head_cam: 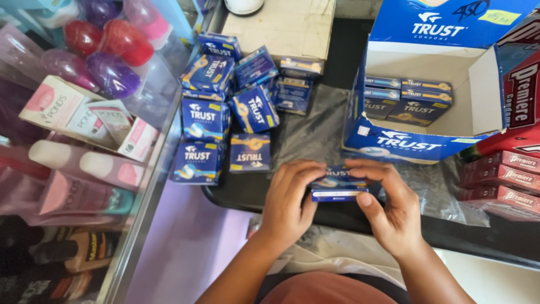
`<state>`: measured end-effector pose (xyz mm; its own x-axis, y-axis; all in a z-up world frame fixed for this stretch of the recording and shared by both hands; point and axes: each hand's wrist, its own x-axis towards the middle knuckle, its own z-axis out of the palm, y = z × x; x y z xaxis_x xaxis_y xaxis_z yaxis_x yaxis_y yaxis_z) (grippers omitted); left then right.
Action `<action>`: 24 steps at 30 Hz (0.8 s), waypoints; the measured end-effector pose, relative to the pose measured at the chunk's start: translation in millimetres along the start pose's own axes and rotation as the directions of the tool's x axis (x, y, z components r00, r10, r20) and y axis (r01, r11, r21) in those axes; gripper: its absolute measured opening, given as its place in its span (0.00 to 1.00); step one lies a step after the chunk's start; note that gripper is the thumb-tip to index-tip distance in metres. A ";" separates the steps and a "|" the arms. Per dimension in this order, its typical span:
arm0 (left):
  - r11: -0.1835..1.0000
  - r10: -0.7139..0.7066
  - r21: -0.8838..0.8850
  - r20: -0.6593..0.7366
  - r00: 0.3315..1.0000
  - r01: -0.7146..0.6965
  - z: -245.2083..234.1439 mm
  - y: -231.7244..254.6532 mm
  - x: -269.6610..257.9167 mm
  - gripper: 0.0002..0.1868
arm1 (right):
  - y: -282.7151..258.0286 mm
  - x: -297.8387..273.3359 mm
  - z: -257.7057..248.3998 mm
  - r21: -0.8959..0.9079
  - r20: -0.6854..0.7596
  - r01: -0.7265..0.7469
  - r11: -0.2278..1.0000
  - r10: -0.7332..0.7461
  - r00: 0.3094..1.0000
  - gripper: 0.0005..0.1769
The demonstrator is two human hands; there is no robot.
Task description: The person repeatedly picks up small blue boxes from a pile on a counter and places them into a larger open display box. The hands handle the boxes one by one, arranging them inside the larger container.
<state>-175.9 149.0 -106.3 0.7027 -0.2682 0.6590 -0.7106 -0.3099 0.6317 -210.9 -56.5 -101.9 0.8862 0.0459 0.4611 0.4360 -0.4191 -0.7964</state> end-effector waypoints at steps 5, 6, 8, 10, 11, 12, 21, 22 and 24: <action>1.000 -0.002 -0.010 0.004 1.000 0.003 -0.4 -1.2 -1.0 0.23 | -1.2 0.5 0.1 -0.005 -0.001 0.002 1.000 -0.002 1.000 0.20; 1.000 -0.001 -0.015 0.004 1.000 0.001 -0.4 -1.3 -1.0 0.23 | -1.3 0.4 0.2 -0.006 -0.001 0.002 1.000 -0.003 1.000 0.20; 1.000 0.000 -0.020 0.003 1.000 0.000 -0.8 -1.1 -0.7 0.22 | -0.3 -0.2 0.2 0.005 0.002 0.002 1.000 -0.002 1.000 0.20; 1.000 0.001 -0.023 0.003 1.000 -0.001 -0.8 -1.8 -0.8 0.22 | 1.9 -1.7 0.6 0.018 0.006 0.003 1.000 -0.003 1.000 0.20; 1.000 -0.002 -0.028 0.013 1.000 0.002 -0.4 -2.9 -0.9 0.22 | 3.6 -2.7 0.8 0.046 0.011 -0.006 0.999 0.005 1.000 0.20; 0.999 -0.005 -0.032 0.023 1.000 0.006 0.2 -3.9 -1.0 0.22 | 5.3 -3.8 1.0 0.074 0.017 -0.014 0.997 0.013 1.000 0.19; 0.989 -0.048 -0.143 -0.015 0.999 0.046 0.7 -9.7 -6.5 0.20 | -3.4 -3.0 2.4 0.045 0.013 -0.117 0.992 0.116 0.993 0.17; 0.989 -0.048 -0.143 -0.014 0.999 0.046 2.7 -11.0 -8.7 0.20 | -1.0 -3.4 4.4 0.045 0.013 -0.117 0.992 0.117 0.993 0.17; 0.982 -0.086 -0.179 -0.121 0.989 0.064 5.7 -14.2 -12.2 0.19 | 4.3 -2.5 8.9 0.033 -0.048 -0.236 0.971 0.237 0.970 0.15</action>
<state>-174.2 151.5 -125.7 0.7520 -0.1283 0.6466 -0.6591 -0.1579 0.7353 -209.9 -50.3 -109.9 0.9558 -0.0982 0.2771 0.2197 -0.3878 -0.8952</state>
